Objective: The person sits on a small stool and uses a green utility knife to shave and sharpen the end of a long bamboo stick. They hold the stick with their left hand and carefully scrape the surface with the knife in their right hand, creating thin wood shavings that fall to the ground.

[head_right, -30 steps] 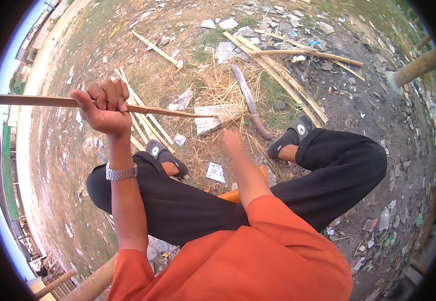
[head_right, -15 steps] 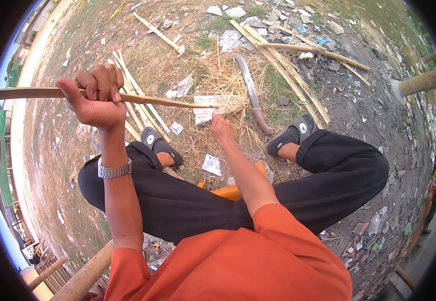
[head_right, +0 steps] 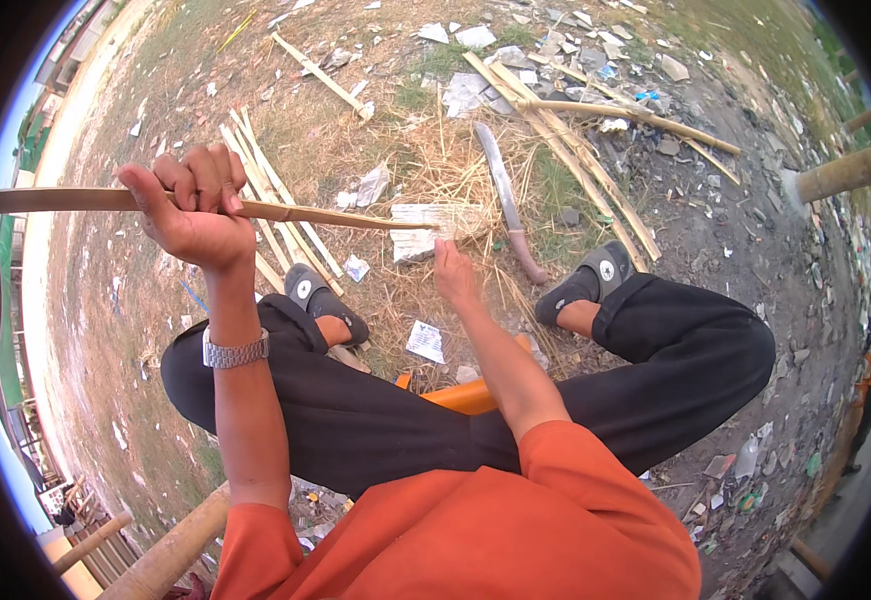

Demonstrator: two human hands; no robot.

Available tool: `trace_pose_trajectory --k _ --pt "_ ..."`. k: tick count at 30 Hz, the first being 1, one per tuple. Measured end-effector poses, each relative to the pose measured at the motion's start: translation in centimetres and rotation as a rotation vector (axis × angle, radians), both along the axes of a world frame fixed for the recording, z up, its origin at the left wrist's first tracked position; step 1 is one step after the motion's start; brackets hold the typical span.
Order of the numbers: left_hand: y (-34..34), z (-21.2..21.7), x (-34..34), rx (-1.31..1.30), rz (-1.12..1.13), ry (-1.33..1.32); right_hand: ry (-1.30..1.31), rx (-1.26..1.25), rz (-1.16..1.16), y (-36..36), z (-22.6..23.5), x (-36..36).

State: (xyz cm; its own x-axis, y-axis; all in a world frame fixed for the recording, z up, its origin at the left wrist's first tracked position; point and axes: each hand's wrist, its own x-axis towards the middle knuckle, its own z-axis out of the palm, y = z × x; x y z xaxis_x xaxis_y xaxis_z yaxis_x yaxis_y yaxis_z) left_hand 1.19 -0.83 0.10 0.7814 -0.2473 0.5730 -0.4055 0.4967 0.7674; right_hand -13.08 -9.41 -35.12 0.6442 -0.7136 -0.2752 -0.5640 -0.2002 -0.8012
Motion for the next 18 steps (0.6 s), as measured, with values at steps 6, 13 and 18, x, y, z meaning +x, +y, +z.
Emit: trace_pose_trajectory --k 6,13,18 --pt "-0.6 0.2 -1.2 0.005 -0.059 -0.043 0.372 0.036 0.051 -0.7 -2.8 -0.6" --pt "-1.1 0.6 -1.2 -0.063 0.078 0.012 0.112 0.03 0.058 -4.2 6.9 1.9" --pt "-0.7 0.1 -1.5 -0.027 0.265 -0.006 -0.136 0.102 0.224 -1.5 23.2 4.7"
